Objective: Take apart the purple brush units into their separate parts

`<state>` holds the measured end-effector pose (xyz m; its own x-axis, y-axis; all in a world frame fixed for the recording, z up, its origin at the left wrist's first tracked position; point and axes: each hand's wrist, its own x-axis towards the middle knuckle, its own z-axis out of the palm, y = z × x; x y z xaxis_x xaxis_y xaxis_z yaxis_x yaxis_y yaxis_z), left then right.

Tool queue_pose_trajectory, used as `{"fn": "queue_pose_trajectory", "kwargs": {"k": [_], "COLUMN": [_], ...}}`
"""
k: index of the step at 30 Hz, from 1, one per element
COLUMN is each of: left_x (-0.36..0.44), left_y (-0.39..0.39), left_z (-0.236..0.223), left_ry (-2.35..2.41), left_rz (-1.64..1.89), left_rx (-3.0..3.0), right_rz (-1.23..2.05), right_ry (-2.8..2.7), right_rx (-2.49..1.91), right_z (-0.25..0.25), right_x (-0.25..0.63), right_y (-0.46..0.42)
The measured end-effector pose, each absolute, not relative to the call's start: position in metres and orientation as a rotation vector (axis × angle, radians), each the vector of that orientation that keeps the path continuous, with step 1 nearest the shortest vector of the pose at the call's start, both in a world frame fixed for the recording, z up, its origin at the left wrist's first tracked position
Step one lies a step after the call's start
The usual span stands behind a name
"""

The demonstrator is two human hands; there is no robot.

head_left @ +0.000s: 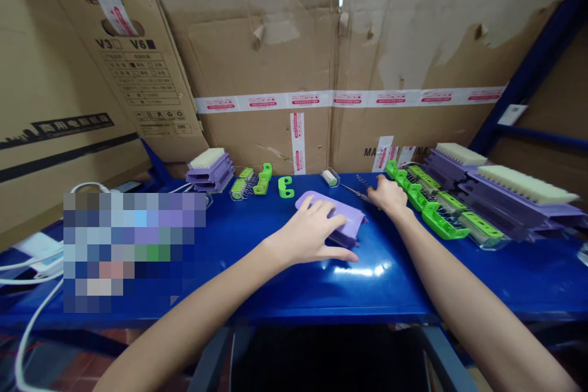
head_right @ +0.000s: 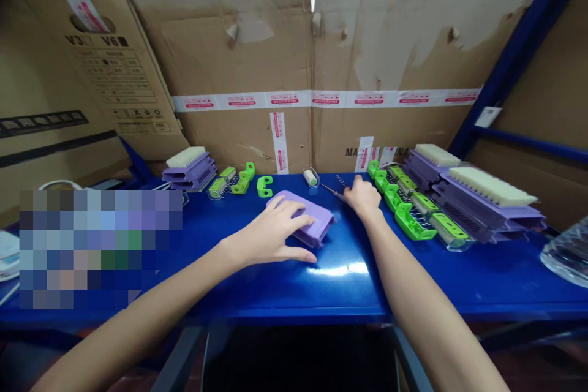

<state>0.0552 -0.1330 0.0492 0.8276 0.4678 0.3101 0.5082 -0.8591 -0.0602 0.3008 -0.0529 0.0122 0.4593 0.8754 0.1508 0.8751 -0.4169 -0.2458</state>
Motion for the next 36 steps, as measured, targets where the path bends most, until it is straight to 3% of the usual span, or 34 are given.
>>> {"fn": "queue_pose_trajectory", "kwargs": {"k": [17,23,28,32,36], "left_x": [-0.042,-0.129,-0.203,-0.222,-0.216], "left_y": [-0.154,-0.129,-0.096,-0.081,-0.08], "left_z": [0.064,0.069,0.053,0.045,0.063], "left_ry": [-1.249,-1.727,-2.01,-2.287,-2.258], "left_rz": [-0.437,-0.624,-0.518,-0.408,-0.337], "left_rx": [-2.897,-2.336,-2.07,-1.996,-1.975], "right_rz": [0.01,0.0,-0.004,0.009,0.023], "right_ry": [-1.49,-1.492,-1.487,-1.477,-1.478], "right_rx": [-2.42,-2.428,-2.429,-2.427,-2.422], "right_z": [0.013,0.011,0.011,0.012,0.013], "right_x": [0.301,0.302,0.302,0.301,0.301], "right_y": [-0.054,-0.052,-0.052,-0.053,-0.053]}}
